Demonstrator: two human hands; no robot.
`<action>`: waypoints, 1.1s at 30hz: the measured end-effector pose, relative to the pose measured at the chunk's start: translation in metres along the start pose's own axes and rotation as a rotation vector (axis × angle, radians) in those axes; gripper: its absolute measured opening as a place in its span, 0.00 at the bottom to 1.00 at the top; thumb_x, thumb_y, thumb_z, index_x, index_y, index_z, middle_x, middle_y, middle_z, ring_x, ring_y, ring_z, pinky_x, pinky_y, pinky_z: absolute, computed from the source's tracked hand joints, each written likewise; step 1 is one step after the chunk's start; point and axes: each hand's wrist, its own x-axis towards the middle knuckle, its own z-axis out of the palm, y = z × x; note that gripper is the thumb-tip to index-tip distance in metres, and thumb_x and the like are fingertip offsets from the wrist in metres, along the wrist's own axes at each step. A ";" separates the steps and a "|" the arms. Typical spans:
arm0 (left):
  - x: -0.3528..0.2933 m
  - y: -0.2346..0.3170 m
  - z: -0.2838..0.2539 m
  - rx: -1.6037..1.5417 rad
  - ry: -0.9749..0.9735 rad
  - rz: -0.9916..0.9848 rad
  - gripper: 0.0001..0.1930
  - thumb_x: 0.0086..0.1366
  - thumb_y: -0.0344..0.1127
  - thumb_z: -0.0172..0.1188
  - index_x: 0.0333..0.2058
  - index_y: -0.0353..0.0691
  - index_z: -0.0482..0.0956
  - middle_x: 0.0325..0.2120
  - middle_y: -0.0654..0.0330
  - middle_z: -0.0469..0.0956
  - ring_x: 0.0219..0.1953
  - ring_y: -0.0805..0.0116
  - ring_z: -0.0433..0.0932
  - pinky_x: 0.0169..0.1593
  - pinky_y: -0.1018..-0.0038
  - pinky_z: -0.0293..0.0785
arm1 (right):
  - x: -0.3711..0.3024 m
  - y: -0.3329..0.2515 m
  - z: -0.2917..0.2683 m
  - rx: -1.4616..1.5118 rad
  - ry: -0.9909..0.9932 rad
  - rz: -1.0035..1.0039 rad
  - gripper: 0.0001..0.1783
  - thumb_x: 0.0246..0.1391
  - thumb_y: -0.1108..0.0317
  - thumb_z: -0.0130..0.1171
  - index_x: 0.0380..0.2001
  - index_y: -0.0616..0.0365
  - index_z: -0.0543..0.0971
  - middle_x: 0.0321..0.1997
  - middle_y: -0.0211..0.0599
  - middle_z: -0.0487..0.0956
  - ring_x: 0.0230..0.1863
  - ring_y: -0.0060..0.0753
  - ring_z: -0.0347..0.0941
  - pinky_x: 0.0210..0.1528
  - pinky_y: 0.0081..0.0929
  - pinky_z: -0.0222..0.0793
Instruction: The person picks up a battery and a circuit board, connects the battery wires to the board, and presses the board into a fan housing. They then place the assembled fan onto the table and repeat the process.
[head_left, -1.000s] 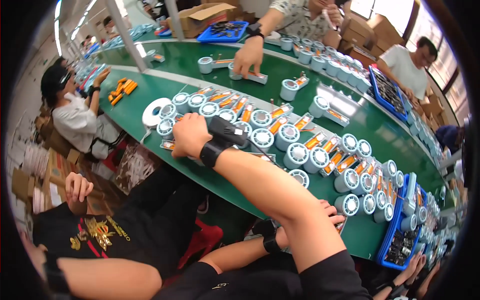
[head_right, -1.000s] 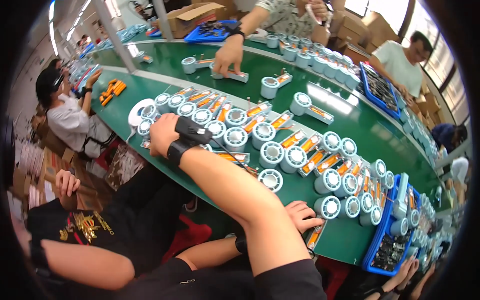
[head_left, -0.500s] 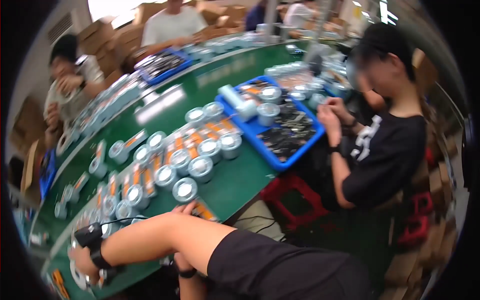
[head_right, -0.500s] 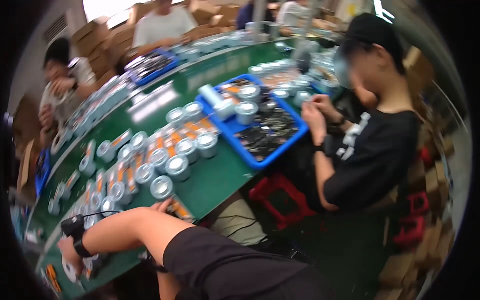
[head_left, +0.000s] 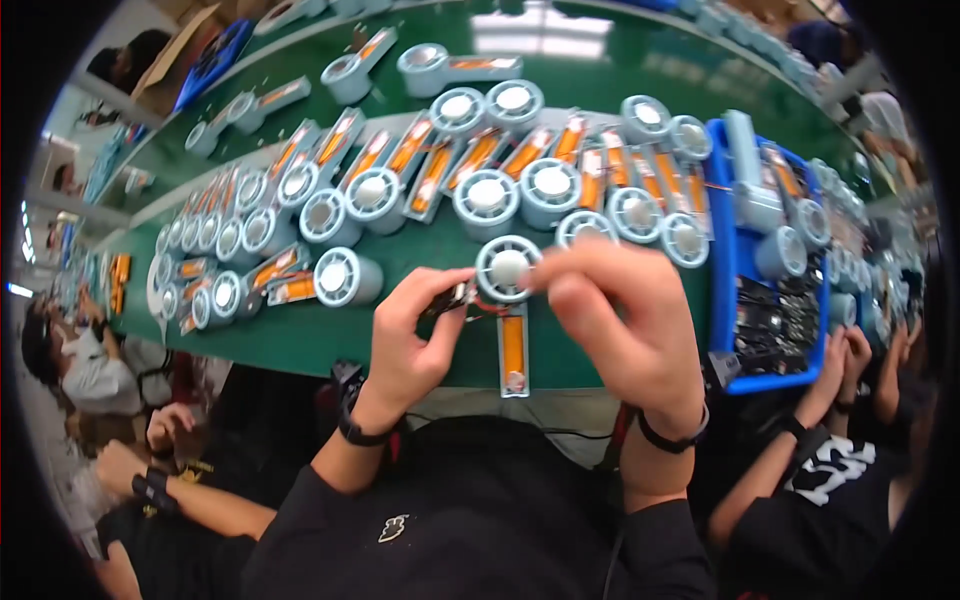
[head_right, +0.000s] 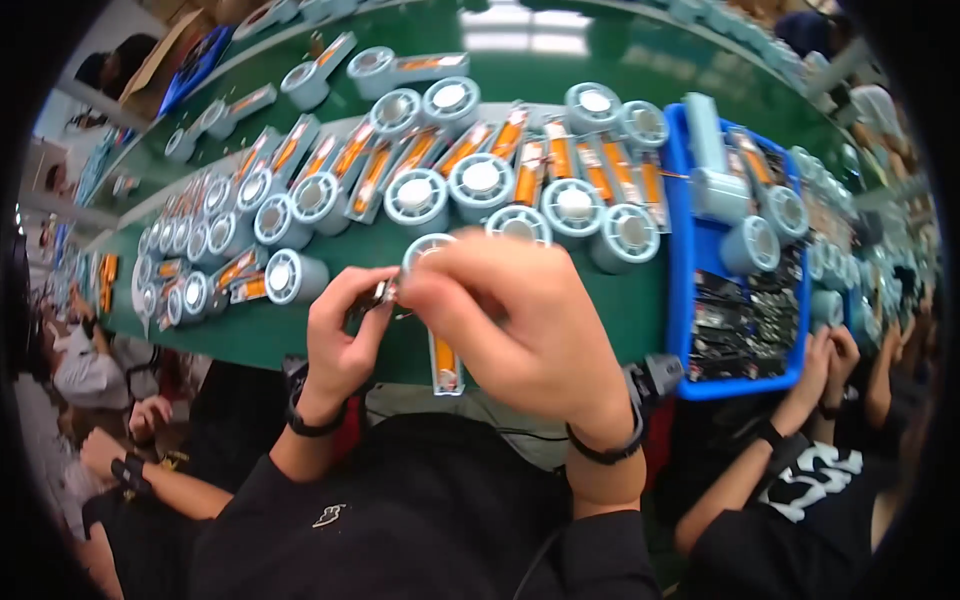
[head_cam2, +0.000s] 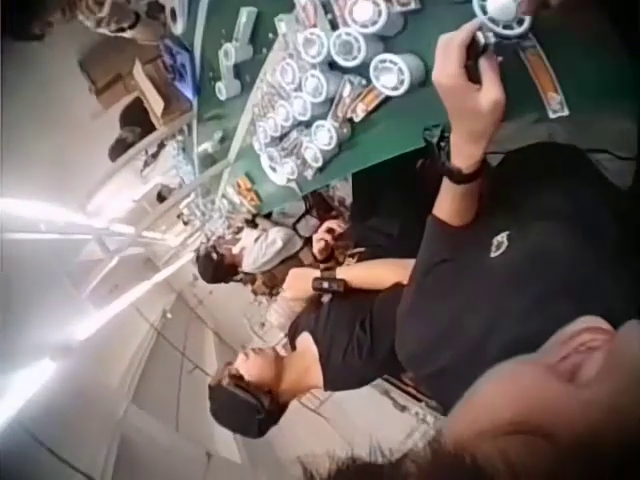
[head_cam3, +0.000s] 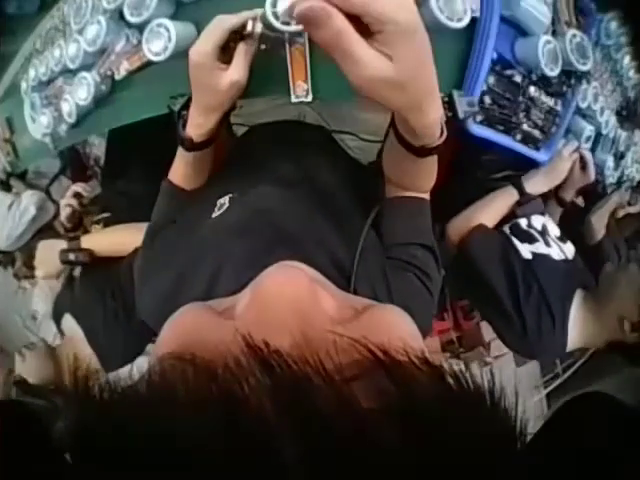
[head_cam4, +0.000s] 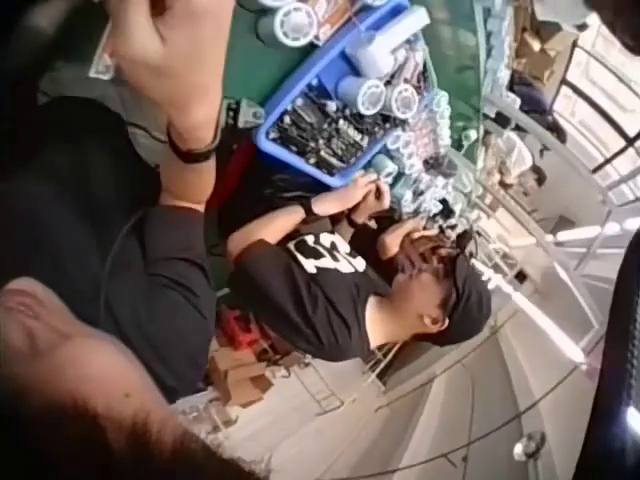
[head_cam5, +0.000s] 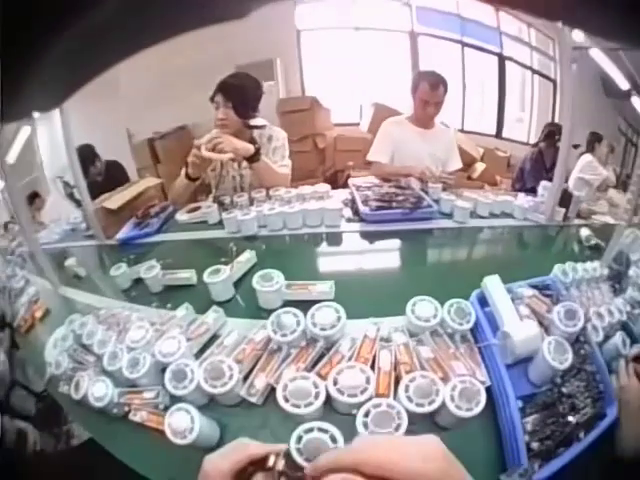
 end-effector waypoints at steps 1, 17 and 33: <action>0.000 -0.001 0.001 0.009 -0.010 0.024 0.18 0.61 0.16 0.59 0.50 0.35 0.82 0.37 0.54 0.80 0.37 0.63 0.82 0.42 0.73 0.76 | -0.006 0.008 0.011 0.033 -0.031 0.008 0.08 0.59 0.70 0.64 0.38 0.64 0.83 0.30 0.38 0.82 0.27 0.35 0.76 0.32 0.28 0.71; 0.002 -0.007 -0.019 0.014 -0.285 0.093 0.21 0.57 0.19 0.67 0.50 0.37 0.85 0.38 0.56 0.80 0.37 0.61 0.80 0.43 0.71 0.77 | -0.033 0.089 0.055 -0.119 0.312 -0.079 0.13 0.45 0.81 0.74 0.37 0.59 0.89 0.30 0.38 0.83 0.29 0.30 0.81 0.29 0.23 0.75; -0.024 -0.048 -0.005 -0.067 -0.122 0.044 0.16 0.65 0.22 0.65 0.51 0.32 0.76 0.40 0.57 0.80 0.39 0.68 0.82 0.46 0.73 0.80 | -0.026 0.087 0.076 -0.429 0.280 -0.291 0.06 0.54 0.67 0.65 0.34 0.55 0.83 0.34 0.34 0.82 0.35 0.39 0.82 0.30 0.34 0.78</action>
